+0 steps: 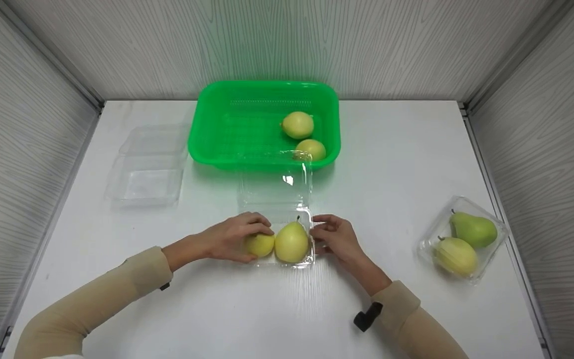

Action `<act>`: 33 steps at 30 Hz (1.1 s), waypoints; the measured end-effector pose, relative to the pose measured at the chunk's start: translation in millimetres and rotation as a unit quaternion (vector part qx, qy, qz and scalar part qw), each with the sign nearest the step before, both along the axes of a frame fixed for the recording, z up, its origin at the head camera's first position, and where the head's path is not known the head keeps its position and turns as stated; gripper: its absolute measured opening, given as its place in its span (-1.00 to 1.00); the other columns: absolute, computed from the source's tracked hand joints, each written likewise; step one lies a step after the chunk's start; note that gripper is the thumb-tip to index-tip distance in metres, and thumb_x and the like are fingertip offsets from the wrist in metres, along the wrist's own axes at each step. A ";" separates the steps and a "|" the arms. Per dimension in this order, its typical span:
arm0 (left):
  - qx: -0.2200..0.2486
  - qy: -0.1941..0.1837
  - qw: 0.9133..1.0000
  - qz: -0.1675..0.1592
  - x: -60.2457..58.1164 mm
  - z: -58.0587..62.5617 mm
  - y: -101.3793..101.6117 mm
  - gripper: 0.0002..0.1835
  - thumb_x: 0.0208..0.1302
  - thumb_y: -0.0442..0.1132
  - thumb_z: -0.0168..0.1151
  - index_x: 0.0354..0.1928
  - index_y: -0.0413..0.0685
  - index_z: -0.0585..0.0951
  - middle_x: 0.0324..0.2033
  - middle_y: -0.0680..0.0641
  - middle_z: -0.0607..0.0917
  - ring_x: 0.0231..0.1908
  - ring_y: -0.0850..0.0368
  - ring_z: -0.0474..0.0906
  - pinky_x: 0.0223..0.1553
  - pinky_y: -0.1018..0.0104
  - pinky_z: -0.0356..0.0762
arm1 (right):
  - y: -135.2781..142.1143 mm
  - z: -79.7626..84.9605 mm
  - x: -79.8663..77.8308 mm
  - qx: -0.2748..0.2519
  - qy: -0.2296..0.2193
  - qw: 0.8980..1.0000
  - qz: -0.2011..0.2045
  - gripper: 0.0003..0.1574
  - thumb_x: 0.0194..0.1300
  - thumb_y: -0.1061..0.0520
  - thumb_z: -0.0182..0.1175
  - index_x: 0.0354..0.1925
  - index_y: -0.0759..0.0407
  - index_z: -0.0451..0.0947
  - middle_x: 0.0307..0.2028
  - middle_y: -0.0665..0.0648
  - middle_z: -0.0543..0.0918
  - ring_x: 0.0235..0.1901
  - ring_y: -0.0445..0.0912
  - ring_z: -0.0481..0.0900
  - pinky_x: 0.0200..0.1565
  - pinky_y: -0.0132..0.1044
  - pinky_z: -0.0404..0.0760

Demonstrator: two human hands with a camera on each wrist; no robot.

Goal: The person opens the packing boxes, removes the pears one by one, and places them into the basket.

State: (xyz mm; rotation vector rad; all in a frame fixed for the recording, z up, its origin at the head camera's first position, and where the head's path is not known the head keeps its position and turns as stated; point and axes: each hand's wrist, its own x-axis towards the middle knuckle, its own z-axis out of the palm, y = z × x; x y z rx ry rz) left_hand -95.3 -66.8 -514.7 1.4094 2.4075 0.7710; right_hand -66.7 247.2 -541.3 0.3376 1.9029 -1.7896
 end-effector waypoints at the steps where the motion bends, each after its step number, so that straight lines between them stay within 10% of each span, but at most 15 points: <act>1: 0.002 0.004 1.000 0.000 -0.3 -0.1 -0.1 -0.43 0.10 -0.22 0.59 0.19 -0.07 0.64 0.14 -0.16 0.64 0.15 -0.07 0.60 0.21 0.14 0.69 | 0.0 0.1 0.1 0.000 -0.001 1.000 -0.001 -0.32 0.42 0.19 0.32 0.39 0.35 0.36 -0.23 -0.08 0.75 -0.32 -0.21 0.71 -0.32 -0.32 0.74; 19: 0.058 0.064 0.996 0.011 -15.8 27.0 -12.8 -0.44 0.12 -0.21 0.56 0.18 -0.07 0.61 0.18 -0.16 0.62 0.20 -0.11 0.57 0.22 0.13 0.69 | -0.2 1.5 1.0 -0.004 0.002 1.000 -0.001 -0.30 0.41 0.17 0.34 0.40 0.36 0.36 -0.19 -0.05 0.77 -0.32 -0.20 0.73 -0.30 -0.33 0.76; 33: 0.071 0.095 0.991 0.070 -61.7 88.8 -37.8 -0.43 0.18 -0.19 0.55 0.24 -0.09 0.60 0.24 -0.22 0.59 0.31 -0.19 0.52 0.30 0.00 0.68 | -1.3 -1.9 1.8 -0.004 0.005 1.000 -0.010 -0.37 0.40 0.19 0.34 0.34 0.29 0.41 -0.22 -0.06 0.75 -0.37 -0.21 0.71 -0.35 -0.33 0.74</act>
